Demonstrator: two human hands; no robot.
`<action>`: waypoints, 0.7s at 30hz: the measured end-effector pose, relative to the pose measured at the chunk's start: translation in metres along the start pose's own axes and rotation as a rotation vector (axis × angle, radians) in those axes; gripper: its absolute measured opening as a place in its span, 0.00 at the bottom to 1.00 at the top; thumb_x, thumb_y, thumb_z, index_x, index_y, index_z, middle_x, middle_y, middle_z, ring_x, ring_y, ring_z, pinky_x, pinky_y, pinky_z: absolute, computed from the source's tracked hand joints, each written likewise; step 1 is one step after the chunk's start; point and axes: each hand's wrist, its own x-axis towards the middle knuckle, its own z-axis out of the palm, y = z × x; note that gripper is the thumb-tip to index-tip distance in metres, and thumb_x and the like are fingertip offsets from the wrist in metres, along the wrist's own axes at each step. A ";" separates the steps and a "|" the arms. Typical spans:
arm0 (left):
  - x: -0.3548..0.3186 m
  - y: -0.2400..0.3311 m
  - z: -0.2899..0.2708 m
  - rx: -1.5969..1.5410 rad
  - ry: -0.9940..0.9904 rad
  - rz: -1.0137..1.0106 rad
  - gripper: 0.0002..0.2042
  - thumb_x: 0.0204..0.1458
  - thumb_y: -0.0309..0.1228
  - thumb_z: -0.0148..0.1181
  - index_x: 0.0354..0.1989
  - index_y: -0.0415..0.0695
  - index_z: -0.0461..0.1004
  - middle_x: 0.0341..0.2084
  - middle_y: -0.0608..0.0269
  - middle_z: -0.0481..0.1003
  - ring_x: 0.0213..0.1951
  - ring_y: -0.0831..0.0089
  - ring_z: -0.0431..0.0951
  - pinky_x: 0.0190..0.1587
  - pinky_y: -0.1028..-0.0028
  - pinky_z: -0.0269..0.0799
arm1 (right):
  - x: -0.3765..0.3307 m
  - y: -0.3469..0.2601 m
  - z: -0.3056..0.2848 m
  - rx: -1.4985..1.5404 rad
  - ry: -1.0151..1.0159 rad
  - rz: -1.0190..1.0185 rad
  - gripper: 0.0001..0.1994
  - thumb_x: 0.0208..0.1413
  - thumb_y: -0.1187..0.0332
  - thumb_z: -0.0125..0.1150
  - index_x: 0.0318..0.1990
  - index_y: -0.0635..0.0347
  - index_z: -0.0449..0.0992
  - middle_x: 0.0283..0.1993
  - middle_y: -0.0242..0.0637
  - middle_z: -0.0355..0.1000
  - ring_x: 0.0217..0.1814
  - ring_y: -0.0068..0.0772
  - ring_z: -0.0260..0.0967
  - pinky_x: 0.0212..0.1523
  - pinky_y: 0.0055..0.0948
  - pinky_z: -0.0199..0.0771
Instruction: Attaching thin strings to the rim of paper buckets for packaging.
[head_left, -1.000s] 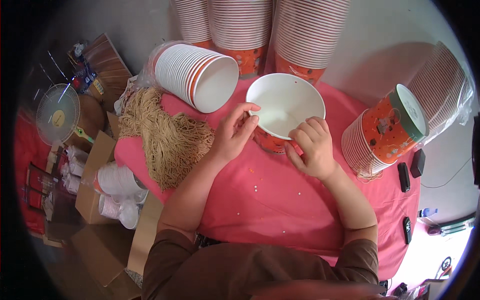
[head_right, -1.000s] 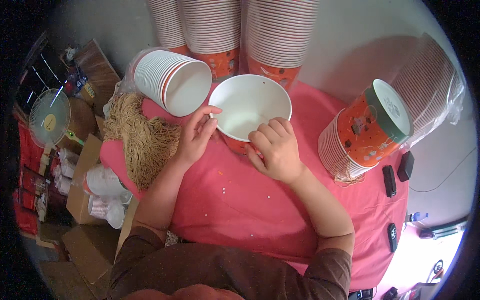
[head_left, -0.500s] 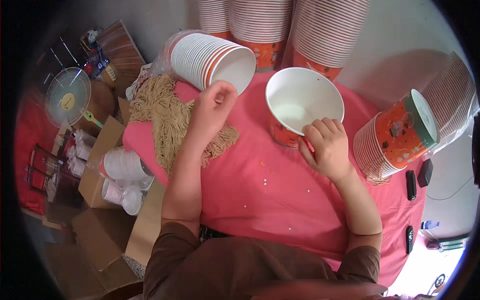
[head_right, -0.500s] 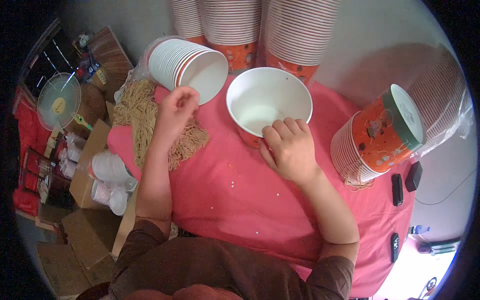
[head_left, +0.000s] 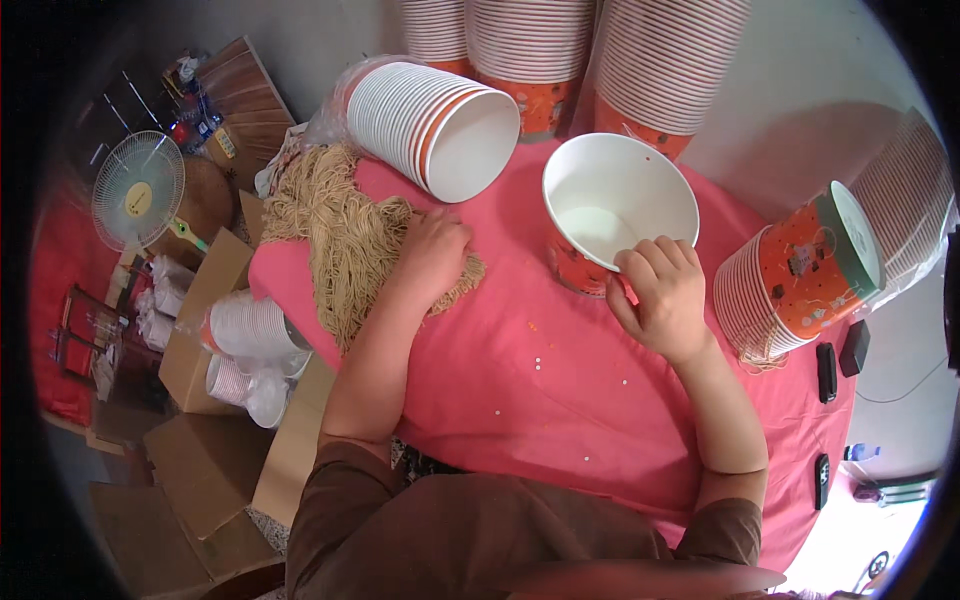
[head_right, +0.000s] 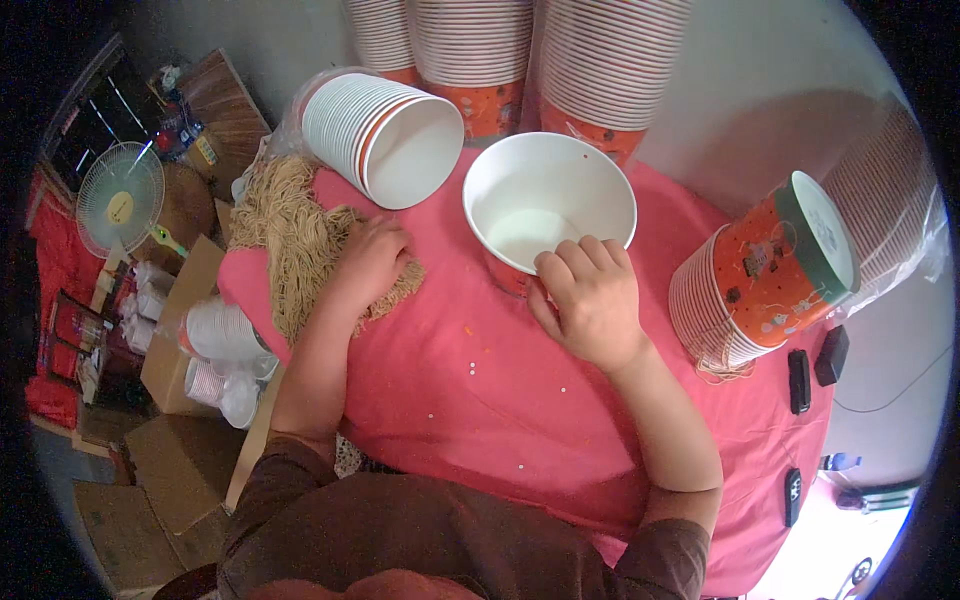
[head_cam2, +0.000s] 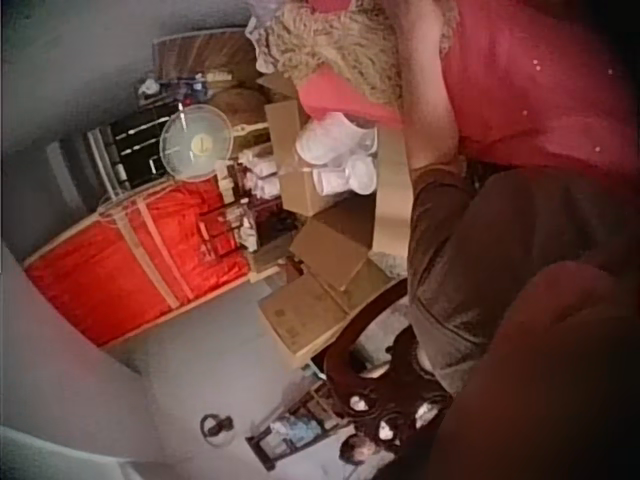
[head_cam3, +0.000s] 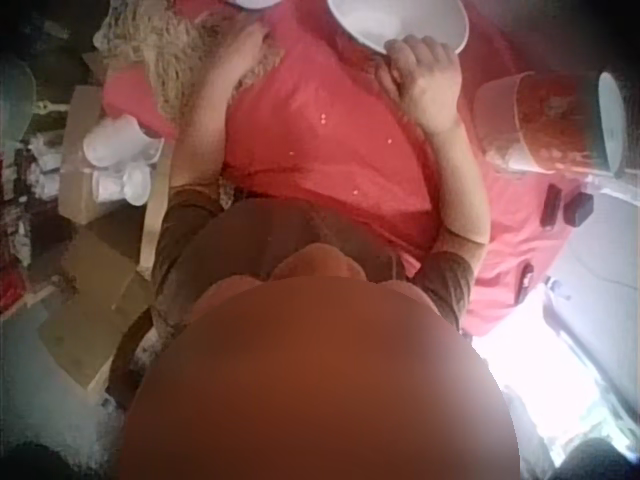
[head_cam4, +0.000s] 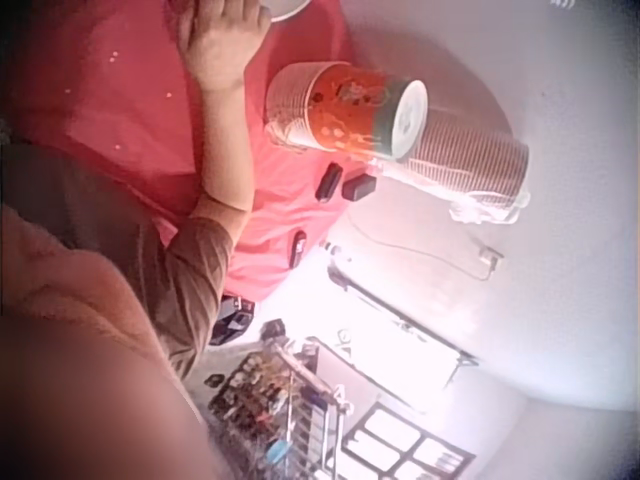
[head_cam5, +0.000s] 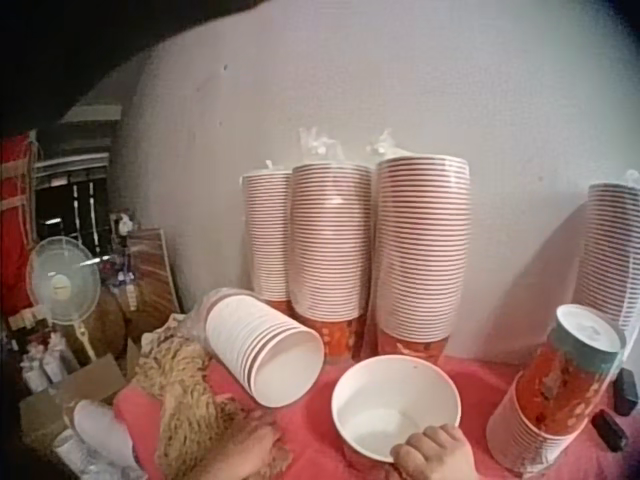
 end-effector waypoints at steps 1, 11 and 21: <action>0.000 0.000 -0.001 -0.001 0.000 0.000 0.05 0.47 0.25 0.61 0.32 0.39 0.77 0.39 0.52 0.75 0.50 0.52 0.72 0.54 0.54 0.64 | 0.000 0.000 0.000 -0.001 -0.005 0.002 0.10 0.41 0.69 0.66 0.32 0.57 0.72 0.29 0.34 0.67 0.31 0.37 0.66 0.33 0.37 0.64; -0.001 0.000 -0.002 0.000 0.046 0.014 0.06 0.49 0.27 0.60 0.33 0.38 0.75 0.39 0.50 0.74 0.49 0.52 0.71 0.53 0.55 0.64 | -0.001 0.001 0.001 -0.011 0.006 -0.008 0.11 0.41 0.68 0.66 0.33 0.56 0.72 0.29 0.34 0.67 0.31 0.37 0.66 0.33 0.36 0.64; 0.002 0.026 -0.012 -0.103 0.385 0.087 0.06 0.50 0.25 0.57 0.35 0.39 0.70 0.34 0.51 0.72 0.41 0.51 0.72 0.46 0.55 0.65 | -0.001 0.000 -0.001 0.012 0.005 -0.012 0.11 0.40 0.71 0.66 0.33 0.58 0.72 0.29 0.36 0.67 0.31 0.40 0.66 0.33 0.39 0.65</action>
